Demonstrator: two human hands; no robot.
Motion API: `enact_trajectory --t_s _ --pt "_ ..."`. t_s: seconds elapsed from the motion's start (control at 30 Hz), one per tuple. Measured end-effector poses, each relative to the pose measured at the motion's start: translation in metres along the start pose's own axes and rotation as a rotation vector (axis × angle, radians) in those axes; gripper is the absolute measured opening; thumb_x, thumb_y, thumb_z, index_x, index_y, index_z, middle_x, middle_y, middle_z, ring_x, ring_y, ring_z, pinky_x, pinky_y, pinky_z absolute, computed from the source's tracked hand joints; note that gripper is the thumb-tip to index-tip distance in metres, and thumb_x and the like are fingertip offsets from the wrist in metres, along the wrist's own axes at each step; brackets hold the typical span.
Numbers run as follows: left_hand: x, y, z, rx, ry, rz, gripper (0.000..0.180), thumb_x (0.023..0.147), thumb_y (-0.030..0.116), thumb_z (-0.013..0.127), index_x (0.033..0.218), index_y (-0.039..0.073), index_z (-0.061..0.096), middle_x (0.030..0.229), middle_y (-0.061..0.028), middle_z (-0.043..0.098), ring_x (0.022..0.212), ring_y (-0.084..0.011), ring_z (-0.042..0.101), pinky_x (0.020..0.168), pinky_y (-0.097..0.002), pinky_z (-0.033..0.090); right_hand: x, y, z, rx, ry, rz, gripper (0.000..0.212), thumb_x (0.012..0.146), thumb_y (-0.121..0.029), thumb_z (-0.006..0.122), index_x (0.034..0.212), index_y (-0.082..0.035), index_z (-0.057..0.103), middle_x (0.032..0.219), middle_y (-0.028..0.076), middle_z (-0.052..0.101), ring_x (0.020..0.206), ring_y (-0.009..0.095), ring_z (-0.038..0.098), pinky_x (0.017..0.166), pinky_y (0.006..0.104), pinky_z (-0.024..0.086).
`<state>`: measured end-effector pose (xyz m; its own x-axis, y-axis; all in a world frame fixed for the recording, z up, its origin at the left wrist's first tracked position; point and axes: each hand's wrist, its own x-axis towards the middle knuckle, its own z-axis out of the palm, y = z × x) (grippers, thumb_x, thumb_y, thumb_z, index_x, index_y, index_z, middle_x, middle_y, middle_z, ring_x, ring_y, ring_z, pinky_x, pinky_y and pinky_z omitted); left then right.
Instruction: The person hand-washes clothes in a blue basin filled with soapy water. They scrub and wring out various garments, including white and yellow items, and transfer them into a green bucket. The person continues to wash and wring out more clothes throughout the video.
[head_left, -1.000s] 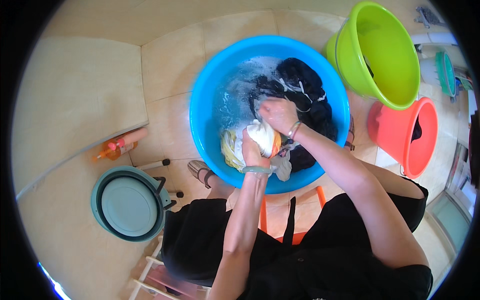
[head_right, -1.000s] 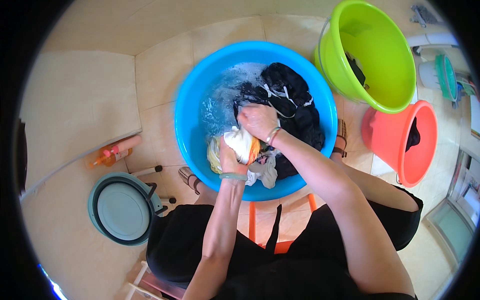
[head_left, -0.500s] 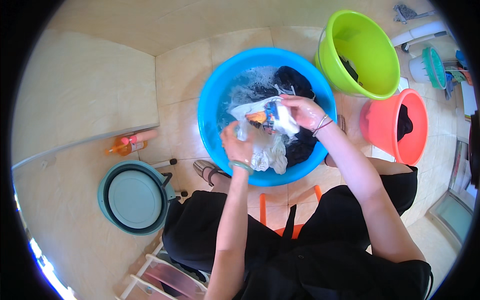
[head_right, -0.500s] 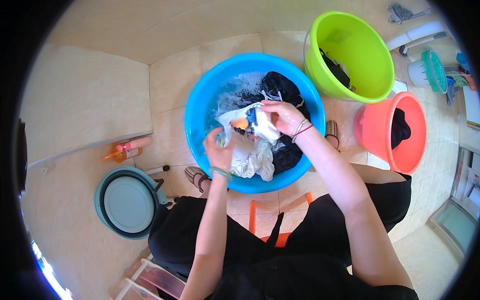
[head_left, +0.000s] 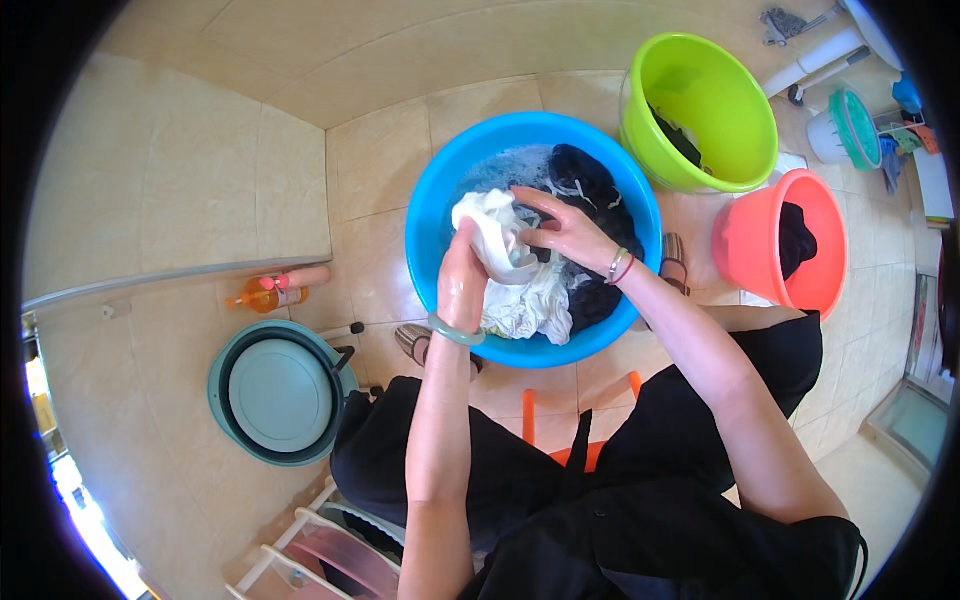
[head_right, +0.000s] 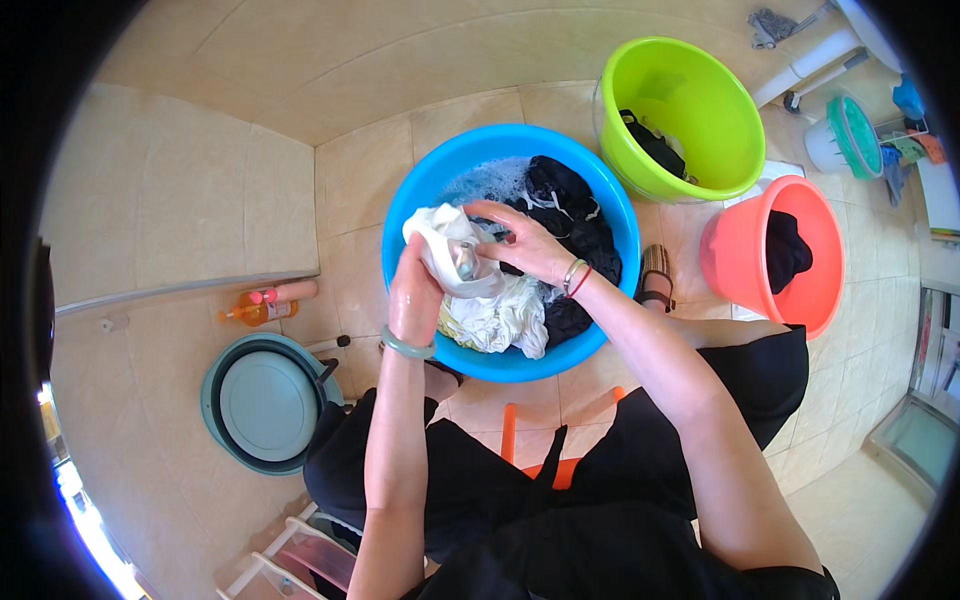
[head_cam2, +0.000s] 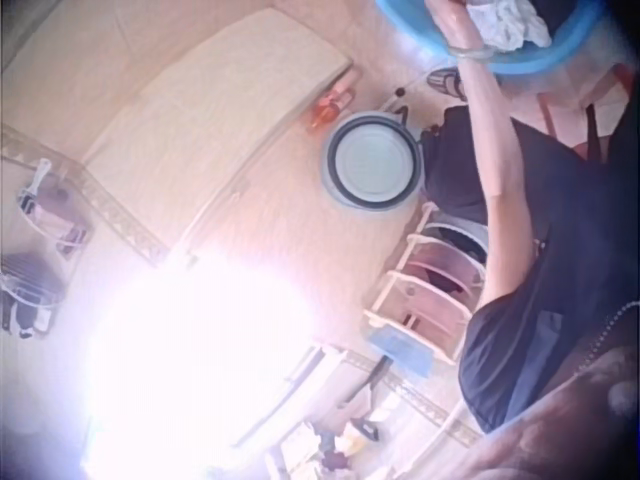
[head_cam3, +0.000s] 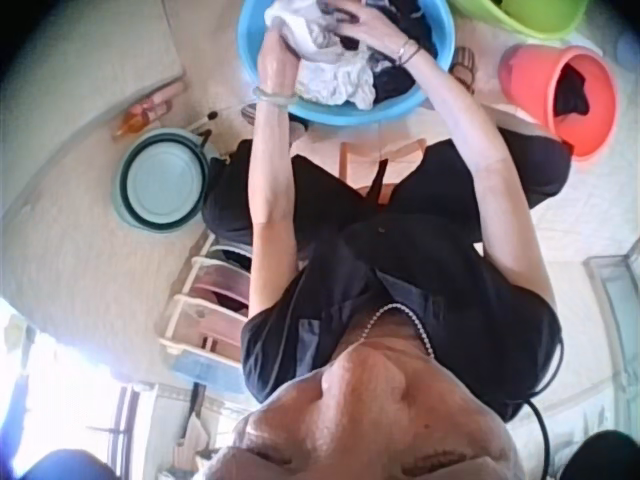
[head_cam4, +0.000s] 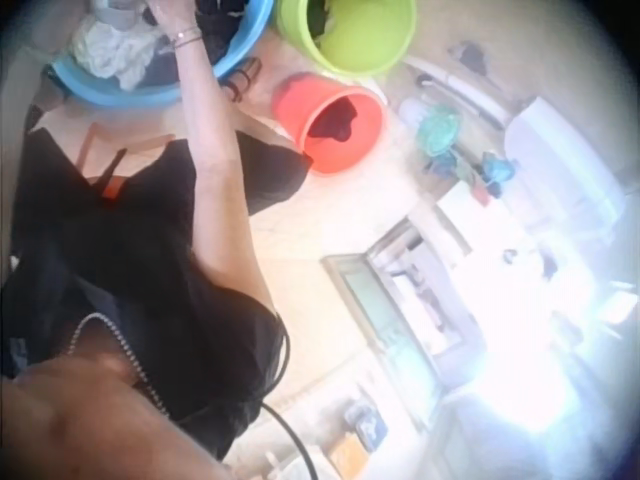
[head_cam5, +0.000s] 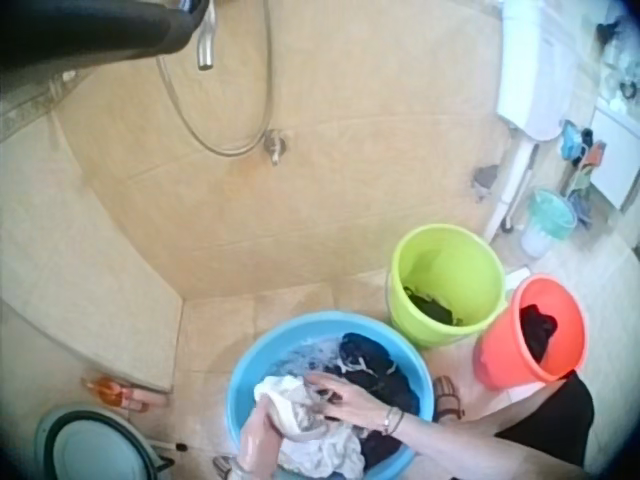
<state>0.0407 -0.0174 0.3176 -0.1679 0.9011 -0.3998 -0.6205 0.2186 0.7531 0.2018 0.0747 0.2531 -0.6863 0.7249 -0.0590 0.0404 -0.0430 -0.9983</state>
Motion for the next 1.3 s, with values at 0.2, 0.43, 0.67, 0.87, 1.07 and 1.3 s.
enact_trajectory --t_s 0.2,0.43,0.67,0.87,1.07,1.3 --pt "-0.007 0.020 0.003 0.397 -0.088 -0.029 0.046 0.096 0.034 0.056 0.130 0.002 0.052 0.120 -0.0029 0.061 0.105 -0.0160 0.059 0.092 -0.0335 0.046 0.000 -0.039 -0.015 0.183 0.167 -0.010 0.014 0.092 -0.017 0.059 0.091 -0.004 0.061 0.080 -0.004 0.056 0.080 0.005 0.051 0.074 0.0222 0.042" --pt "0.010 -0.010 -0.074 1.668 0.454 0.245 0.031 0.068 0.012 0.072 0.098 0.018 0.066 0.098 -0.0068 0.063 0.090 -0.0311 0.062 0.078 -0.0401 0.051 0.001 -0.039 -0.058 0.601 0.615 0.111 0.011 0.089 -0.015 0.059 0.080 -0.010 0.053 0.075 -0.003 0.051 0.069 0.007 0.049 0.057 0.0234 0.039" --pt "0.033 -0.025 -0.116 0.677 0.236 0.024 0.026 0.085 0.011 0.058 0.110 0.004 0.063 0.101 -0.0058 0.065 0.091 -0.0174 0.061 0.080 -0.0287 0.050 0.004 -0.031 -0.072 0.228 0.520 0.103 0.021 0.085 -0.022 0.069 0.093 -0.007 0.057 0.085 0.002 0.054 0.077 0.011 0.053 0.063 0.0253 0.044" --pt "0.030 0.033 -0.078 0.254 0.052 -0.103 0.038 0.087 0.015 0.054 0.124 0.009 0.057 0.109 -0.0112 0.064 0.100 -0.0235 0.061 0.091 -0.0345 0.049 -0.005 -0.053 -0.035 -0.971 -0.119 -0.146 0.059 0.067 -0.042 0.081 0.118 -0.018 0.063 0.114 0.009 0.054 0.103 0.026 0.055 0.079 0.0383 0.051" --pt "0.017 0.057 -0.041 1.555 -0.202 0.282 0.052 0.080 0.029 0.074 0.128 0.015 0.059 0.113 -0.0117 0.064 0.098 -0.0232 0.061 0.090 -0.0365 0.047 0.012 -0.017 -0.051 -0.706 0.112 -0.234 0.026 0.075 -0.022 0.073 0.099 -0.013 0.071 0.100 0.004 0.068 0.098 0.023 0.060 0.080 0.0343 0.050" --pt "0.027 0.019 -0.034 -0.263 0.015 0.221 0.042 0.092 0.030 0.063 0.130 0.015 0.053 0.111 -0.0060 0.064 0.105 -0.0215 0.061 0.097 -0.0351 0.045 0.014 -0.036 -0.016 0.619 0.193 0.102 0.047 0.084 -0.007 0.067 0.126 0.003 0.049 0.120 0.009 0.059 0.110 0.017 0.057 0.096 0.0303 0.046"
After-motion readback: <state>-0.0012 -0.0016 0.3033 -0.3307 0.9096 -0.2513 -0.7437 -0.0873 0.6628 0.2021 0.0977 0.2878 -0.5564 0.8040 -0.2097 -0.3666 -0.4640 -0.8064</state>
